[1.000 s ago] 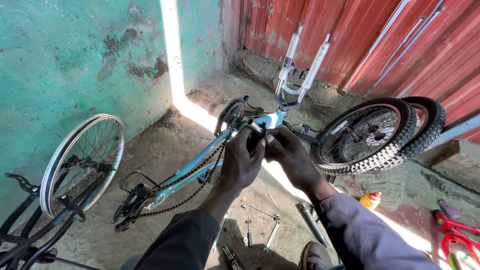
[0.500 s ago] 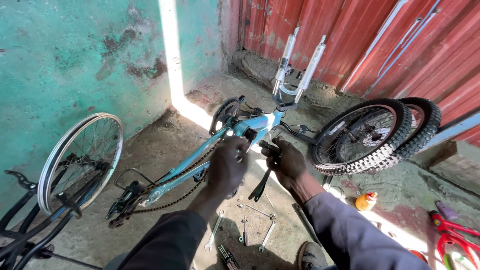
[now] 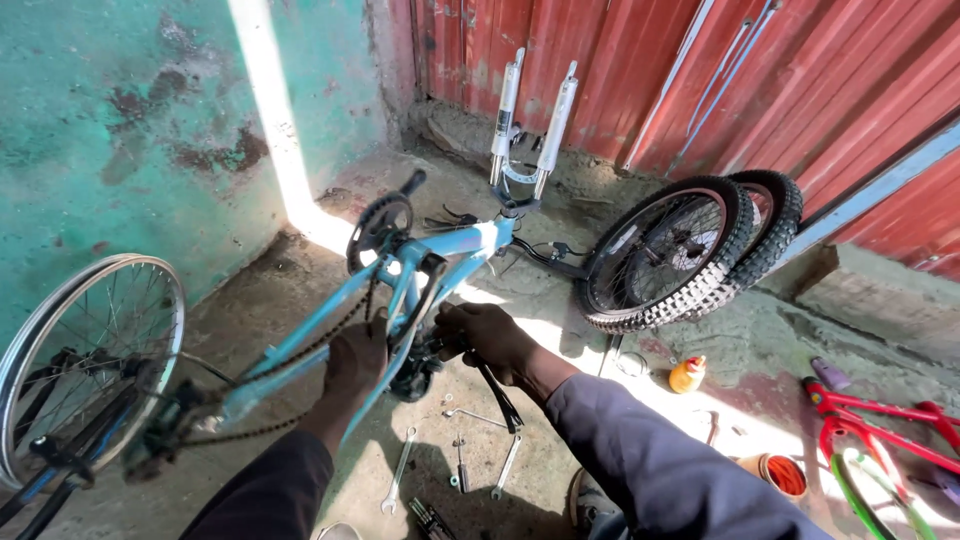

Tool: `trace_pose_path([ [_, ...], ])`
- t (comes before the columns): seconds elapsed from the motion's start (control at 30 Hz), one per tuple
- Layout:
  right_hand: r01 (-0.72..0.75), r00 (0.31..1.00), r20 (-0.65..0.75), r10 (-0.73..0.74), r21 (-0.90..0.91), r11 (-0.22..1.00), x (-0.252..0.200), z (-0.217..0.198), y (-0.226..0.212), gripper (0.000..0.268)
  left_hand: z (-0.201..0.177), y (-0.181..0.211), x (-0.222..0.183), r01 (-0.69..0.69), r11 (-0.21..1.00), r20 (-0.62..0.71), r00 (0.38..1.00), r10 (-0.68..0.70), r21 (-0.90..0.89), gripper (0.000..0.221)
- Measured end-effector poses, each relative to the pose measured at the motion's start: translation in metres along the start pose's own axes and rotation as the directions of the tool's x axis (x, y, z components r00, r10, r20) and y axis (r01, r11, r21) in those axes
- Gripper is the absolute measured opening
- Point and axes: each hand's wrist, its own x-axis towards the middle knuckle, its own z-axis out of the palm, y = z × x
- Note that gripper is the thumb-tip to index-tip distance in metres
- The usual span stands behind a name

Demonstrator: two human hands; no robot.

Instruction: The person is performing maintenance on a bicycle, specifically disassembling and adjusting the bottom bracket and crankset using wrenches.

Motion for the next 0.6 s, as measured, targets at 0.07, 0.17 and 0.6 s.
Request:
trace_pose_path([
  [0.07, 0.004, 1.000, 0.010, -0.004, -0.011, 1.000, -0.009, 0.006, -0.006, 0.045, -0.008, -0.016, 0.005, -0.016, 0.997, -0.064, 0.998, 0.021, 0.075, 0.059],
  [0.17, 0.003, 1.000, 0.026, -0.003, -0.032, 0.999, -0.023, 0.008, -0.015, 0.043, -0.046, -0.025, 0.000, -0.052, 0.991, -0.141, 0.988, 0.070, 0.126, 0.062],
  [0.6, 0.256, 0.951, -0.268, -0.153, 0.409, 0.876, 0.022, 0.012, 0.014, 0.036, -0.063, -0.036, 0.019, -0.096, 0.644, -0.059, 0.975, 0.215, 0.759, 0.041],
])
